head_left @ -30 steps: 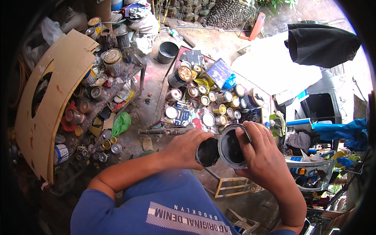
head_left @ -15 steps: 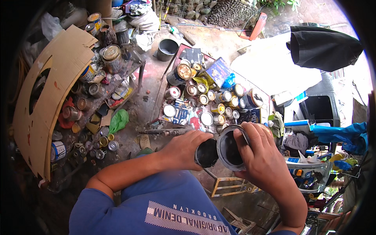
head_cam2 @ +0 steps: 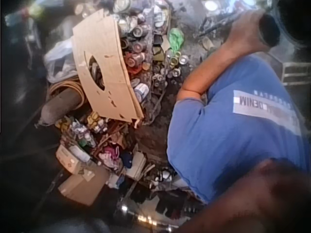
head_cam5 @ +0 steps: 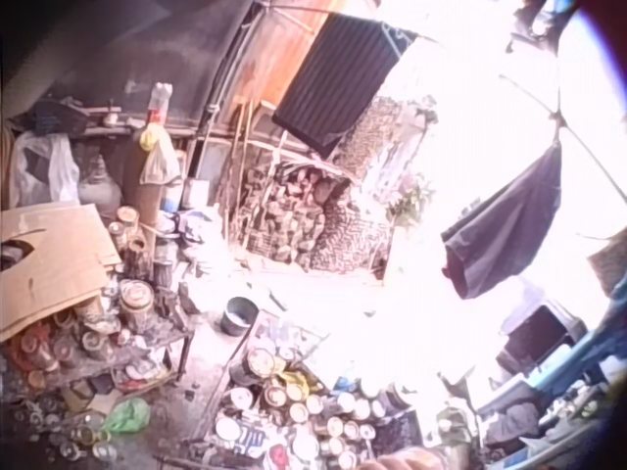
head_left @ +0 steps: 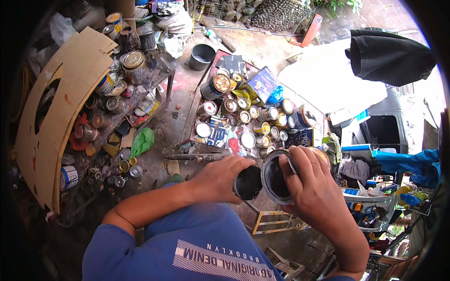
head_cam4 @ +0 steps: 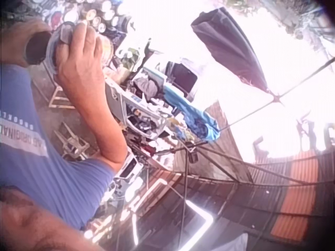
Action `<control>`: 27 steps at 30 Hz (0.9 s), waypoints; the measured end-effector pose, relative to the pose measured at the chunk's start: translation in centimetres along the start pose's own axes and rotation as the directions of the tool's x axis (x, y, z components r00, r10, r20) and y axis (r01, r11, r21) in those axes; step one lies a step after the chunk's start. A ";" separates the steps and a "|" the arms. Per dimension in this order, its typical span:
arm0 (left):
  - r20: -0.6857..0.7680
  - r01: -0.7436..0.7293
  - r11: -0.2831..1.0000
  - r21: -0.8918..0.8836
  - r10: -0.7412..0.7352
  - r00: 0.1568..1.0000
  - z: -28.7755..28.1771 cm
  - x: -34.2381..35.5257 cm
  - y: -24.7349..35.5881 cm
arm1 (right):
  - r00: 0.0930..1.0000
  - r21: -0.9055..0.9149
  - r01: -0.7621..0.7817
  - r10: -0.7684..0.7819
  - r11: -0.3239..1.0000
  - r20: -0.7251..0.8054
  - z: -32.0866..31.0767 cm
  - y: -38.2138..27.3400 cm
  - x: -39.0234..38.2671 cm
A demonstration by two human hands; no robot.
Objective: The person opens a small paint can and pours its contents into a larger container. They then use a stick to stir the mixture thoroughly. Afterward, they pick up a spray gun and walk towards a car part in the garage.
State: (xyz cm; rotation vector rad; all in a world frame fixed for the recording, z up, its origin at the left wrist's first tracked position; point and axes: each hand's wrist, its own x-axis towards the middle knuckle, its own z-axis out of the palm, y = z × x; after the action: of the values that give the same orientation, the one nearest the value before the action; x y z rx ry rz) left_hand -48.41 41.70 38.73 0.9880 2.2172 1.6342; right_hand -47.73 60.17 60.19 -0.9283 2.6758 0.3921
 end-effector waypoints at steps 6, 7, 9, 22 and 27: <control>-0.008 -0.020 1.000 -0.013 0.019 1.000 0.4 -0.2 0.2 | 1.000 0.013 0.000 0.000 1.000 0.011 0.1 -0.3 -0.1; -0.011 -0.027 1.000 -0.013 0.026 1.000 0.4 -0.3 0.2 | 1.000 0.011 0.001 -0.001 1.000 0.008 0.1 -0.3 -0.2; -0.010 -0.027 1.000 -0.012 0.027 1.000 0.5 -0.4 0.3 | 1.000 0.009 0.003 -0.003 1.000 0.007 0.1 -0.4 -0.3; -0.034 -0.082 0.997 0.007 0.083 0.996 1.2 -1.3 0.4 | 0.998 -0.001 0.040 -0.040 0.999 -0.049 -0.3 -1.6 -0.8; -0.026 -0.076 0.997 0.016 0.077 0.997 1.1 -1.6 0.5 | 0.999 -0.006 0.031 -0.031 1.000 -0.029 -0.2 -1.9 -1.0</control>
State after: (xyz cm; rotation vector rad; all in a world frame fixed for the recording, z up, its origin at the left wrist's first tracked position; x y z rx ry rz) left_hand -46.43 41.62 38.45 1.0738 2.2379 1.6751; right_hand -45.81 59.25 60.43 -0.9835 2.6845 0.3823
